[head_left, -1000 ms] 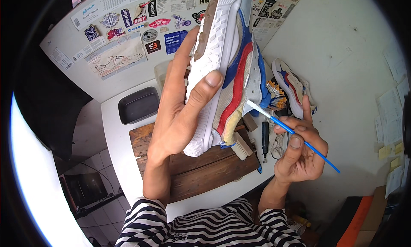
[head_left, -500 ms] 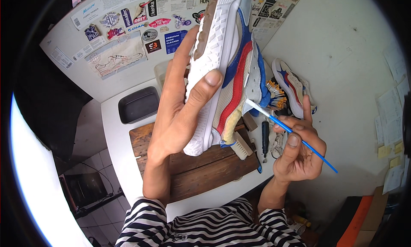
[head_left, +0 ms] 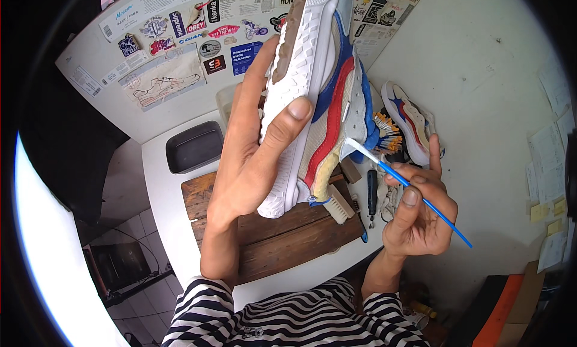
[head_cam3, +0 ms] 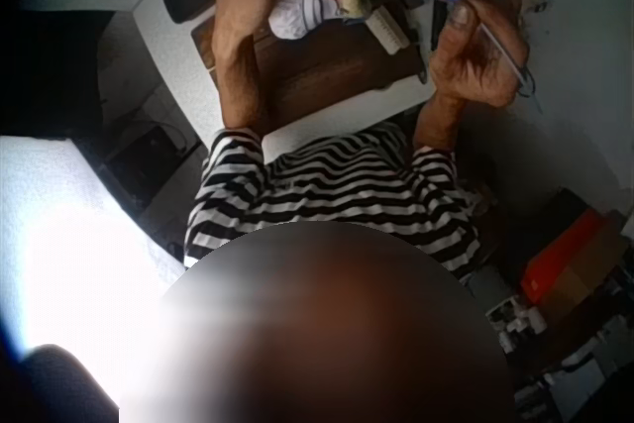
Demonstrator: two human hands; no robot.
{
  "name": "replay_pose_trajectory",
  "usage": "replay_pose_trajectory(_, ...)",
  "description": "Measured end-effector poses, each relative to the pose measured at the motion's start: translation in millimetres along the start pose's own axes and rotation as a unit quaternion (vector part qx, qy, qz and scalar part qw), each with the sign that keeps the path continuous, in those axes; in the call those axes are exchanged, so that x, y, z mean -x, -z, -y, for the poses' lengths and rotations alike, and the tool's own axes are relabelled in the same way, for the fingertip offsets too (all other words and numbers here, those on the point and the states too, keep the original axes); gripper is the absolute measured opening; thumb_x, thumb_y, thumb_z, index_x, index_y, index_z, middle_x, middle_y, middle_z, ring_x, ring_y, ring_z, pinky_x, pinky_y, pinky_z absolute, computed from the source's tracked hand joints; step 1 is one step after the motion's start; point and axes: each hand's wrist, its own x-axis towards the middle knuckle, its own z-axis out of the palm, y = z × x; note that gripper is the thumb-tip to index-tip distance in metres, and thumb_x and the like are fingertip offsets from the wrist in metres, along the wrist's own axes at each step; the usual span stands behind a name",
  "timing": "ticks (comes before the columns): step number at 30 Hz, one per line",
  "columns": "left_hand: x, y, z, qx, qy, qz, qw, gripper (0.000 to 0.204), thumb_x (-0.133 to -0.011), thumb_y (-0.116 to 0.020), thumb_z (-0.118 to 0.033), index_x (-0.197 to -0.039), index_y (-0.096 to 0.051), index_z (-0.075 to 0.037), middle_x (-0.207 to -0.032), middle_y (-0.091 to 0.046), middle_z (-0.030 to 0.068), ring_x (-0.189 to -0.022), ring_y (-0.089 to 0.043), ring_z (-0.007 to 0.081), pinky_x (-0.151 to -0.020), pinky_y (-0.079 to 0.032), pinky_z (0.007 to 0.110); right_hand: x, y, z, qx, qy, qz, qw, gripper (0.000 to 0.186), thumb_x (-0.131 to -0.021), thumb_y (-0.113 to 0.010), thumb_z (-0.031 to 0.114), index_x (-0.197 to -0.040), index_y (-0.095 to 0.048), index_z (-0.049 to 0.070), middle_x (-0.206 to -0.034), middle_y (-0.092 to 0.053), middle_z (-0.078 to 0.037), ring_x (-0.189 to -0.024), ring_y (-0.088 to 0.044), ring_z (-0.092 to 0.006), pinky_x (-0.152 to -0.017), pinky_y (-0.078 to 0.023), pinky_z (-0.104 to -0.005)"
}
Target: Apply adhesive or paint to the edge of a shoe midsole using a small brush.
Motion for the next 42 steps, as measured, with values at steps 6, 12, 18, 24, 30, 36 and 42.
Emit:
replay_pose_trajectory(6, 0, 0, -1, 0.007, 0.009, 0.000, 1.000, 0.077, -0.096, -0.059, -0.045, -0.153, -0.030, -0.002, -0.148, -0.039, 0.0260, -0.139, -0.037, 0.0350, -0.115, -0.028, 0.046, 1, 2, 0, 0.000, 0.002, -0.016, 1.000, 0.012, -0.096, -0.059, 0.005, -0.105, -0.054, 0.000, -0.083, -0.071, -0.018, -0.076, -0.072, -0.0238, -0.107, -0.033, -0.0701)
replay_pose_trajectory(12, 1, 0, 0, -0.005, 0.004, -0.003, 1.000, 0.078, -0.095, -0.058, -0.046, -0.153, -0.030, -0.002, -0.147, -0.039, 0.0265, -0.139, -0.037, 0.0356, -0.115, -0.028, 0.046, 3, 3, 0, 0.024, -0.005, -0.015, 1.000, 0.011, -0.096, -0.059, 0.005, -0.105, -0.054, 0.000, -0.080, -0.070, -0.017, -0.076, -0.072, -0.0242, -0.106, -0.033, -0.0703)
replay_pose_trajectory(18, 0, -1, -2, 0.002, 0.009, -0.001, 1.000, 0.077, -0.096, -0.058, -0.045, -0.153, -0.030, -0.002, -0.147, -0.040, 0.0265, -0.139, -0.037, 0.0354, -0.115, -0.027, 0.046, 3, 3, -1, 0.028, 0.010, -0.007, 1.000, 0.012, -0.096, -0.059, 0.005, -0.105, -0.054, 0.000, -0.080, -0.070, -0.017, -0.076, -0.072, -0.0242, -0.106, -0.033, -0.0705)
replay_pose_trajectory(24, -1, 1, 2, -0.006, -0.006, -0.001, 1.000, 0.077, -0.096, -0.058, -0.045, -0.153, -0.030, -0.002, -0.147, -0.040, 0.0265, -0.139, -0.037, 0.0353, -0.115, -0.027, 0.046, 3, 4, 2, 0.017, 0.006, -0.006, 1.000, 0.012, -0.095, -0.059, 0.004, -0.106, -0.054, 0.000, -0.083, -0.071, -0.018, -0.076, -0.072, -0.0241, -0.106, -0.033, -0.0708)
replay_pose_trajectory(30, -1, 0, 1, 0.005, -0.004, -0.006, 1.000, 0.077, -0.095, -0.058, -0.045, -0.153, -0.030, -0.002, -0.147, -0.040, 0.0266, -0.139, -0.038, 0.0355, -0.115, -0.028, 0.046, 4, 5, 0, 0.028, 0.013, -0.019, 0.999, 0.012, -0.096, -0.058, 0.005, -0.106, -0.054, 0.000, -0.083, -0.071, -0.018, -0.077, -0.071, -0.0239, -0.106, -0.034, -0.0707)
replay_pose_trajectory(36, -1, -1, 0, 0.009, -0.005, -0.007, 1.000, 0.077, -0.095, -0.059, -0.044, -0.153, -0.030, -0.003, -0.146, -0.040, 0.0267, -0.138, -0.038, 0.0358, -0.114, -0.028, 0.046, 3, 4, 1, 0.067, 0.028, -0.010, 0.997, 0.008, -0.099, -0.051, 0.004, -0.103, -0.051, -0.003, -0.080, -0.068, -0.020, -0.068, -0.067, -0.0224, -0.102, -0.035, -0.0747)
replay_pose_trajectory(42, -1, -1, 3, 0.003, -0.010, -0.008, 1.000, 0.076, -0.096, -0.059, -0.043, -0.153, -0.030, -0.003, -0.145, -0.041, 0.0260, -0.137, -0.039, 0.0354, -0.114, -0.029, 0.046, -2, 6, 18, 0.152, 0.076, 0.055, 0.984, 0.013, -0.099, -0.052, 0.005, -0.110, -0.050, -0.002, -0.089, -0.068, -0.019, -0.073, -0.069, -0.0264, -0.100, -0.034, -0.0779)
